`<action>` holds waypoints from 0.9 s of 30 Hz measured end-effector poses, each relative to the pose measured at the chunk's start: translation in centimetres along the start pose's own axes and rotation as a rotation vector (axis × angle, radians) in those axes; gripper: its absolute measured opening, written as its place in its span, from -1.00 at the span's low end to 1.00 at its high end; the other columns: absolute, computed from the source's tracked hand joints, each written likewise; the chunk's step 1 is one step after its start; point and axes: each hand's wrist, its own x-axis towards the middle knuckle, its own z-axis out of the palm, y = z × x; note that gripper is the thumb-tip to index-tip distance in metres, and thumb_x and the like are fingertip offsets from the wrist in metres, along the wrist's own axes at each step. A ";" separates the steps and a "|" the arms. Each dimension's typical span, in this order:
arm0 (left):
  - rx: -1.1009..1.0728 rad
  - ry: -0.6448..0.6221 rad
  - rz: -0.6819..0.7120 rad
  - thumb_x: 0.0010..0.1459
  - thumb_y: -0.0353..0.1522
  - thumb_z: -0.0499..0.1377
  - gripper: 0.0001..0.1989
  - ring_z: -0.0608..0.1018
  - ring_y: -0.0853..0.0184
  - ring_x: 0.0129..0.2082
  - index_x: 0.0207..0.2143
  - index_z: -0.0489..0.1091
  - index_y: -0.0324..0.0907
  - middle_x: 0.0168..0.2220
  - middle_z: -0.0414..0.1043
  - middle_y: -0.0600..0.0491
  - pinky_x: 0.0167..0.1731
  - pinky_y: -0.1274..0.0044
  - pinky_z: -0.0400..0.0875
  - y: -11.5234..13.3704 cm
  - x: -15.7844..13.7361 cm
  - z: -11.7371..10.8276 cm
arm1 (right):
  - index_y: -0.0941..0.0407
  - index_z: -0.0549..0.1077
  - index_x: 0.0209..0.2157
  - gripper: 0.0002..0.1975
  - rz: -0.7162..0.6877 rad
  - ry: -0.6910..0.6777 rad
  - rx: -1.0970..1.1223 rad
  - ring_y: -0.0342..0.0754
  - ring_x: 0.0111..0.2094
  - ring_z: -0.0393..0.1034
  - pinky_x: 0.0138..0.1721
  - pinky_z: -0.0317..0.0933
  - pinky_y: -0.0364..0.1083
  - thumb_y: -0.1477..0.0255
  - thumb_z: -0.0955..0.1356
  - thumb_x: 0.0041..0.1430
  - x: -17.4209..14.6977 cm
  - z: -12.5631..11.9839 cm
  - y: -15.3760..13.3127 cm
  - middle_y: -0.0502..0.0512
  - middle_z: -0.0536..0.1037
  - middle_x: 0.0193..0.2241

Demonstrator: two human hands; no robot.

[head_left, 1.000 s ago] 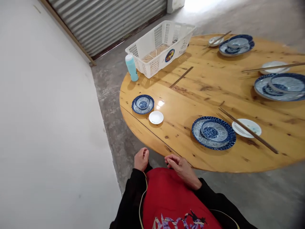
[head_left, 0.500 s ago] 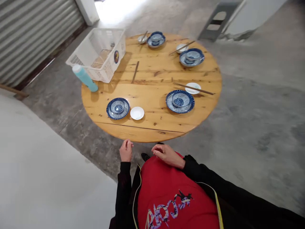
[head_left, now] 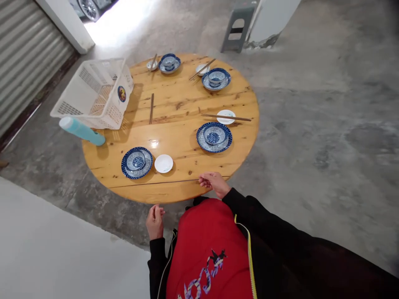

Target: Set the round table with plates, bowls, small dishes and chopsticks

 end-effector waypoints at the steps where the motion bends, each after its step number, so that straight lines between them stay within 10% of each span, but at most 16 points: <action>1: 0.009 0.004 -0.009 0.07 0.09 0.16 -0.48 0.64 0.25 -0.45 -0.25 0.47 -0.18 -0.39 0.59 -0.04 -0.36 0.44 0.57 -0.1 0.2 0.0 | 0.17 0.48 -0.50 -0.87 -0.003 0.036 0.027 -0.20 -0.59 0.38 -0.58 0.17 -0.25 0.44 0.44 0.07 0.8 -0.6 -0.6 0.08 0.55 -0.55; 8: 0.007 -0.018 -0.044 0.04 0.09 0.20 -0.49 0.64 0.24 -0.44 -0.26 0.49 -0.17 -0.41 0.60 -0.01 -0.35 0.42 0.58 1.0 2.9 1.5 | 0.17 0.49 -0.46 -0.87 -0.030 0.157 0.160 -0.23 -0.57 0.37 -0.57 0.16 -0.28 0.43 0.47 0.07 3.5 -3.6 -3.0 0.03 0.53 -0.54; 18: -0.391 0.284 -0.241 -0.08 -0.01 0.36 -0.53 0.59 0.39 -0.55 -0.37 0.45 -0.24 -0.50 0.55 0.02 -0.50 0.59 0.45 4.3 7.1 2.4 | 0.16 0.59 -0.43 -0.62 0.113 -0.115 0.111 -0.19 -0.55 0.40 -0.55 0.23 -0.25 0.20 0.60 -0.25 2.8 0.2 -1.5 0.06 0.58 -0.51; 27: -0.454 0.373 -0.309 0.10 -0.09 0.30 -0.62 0.57 0.43 -0.57 -0.34 0.40 -0.25 -0.50 0.54 0.01 -0.52 0.63 0.40 4.8 11.9 -0.3 | 0.09 0.66 -0.43 -0.50 0.194 -0.074 -0.026 -0.17 -0.50 0.43 -0.53 0.30 -0.25 0.08 0.66 -0.42 2.6 0.4 -0.1 0.07 0.60 -0.47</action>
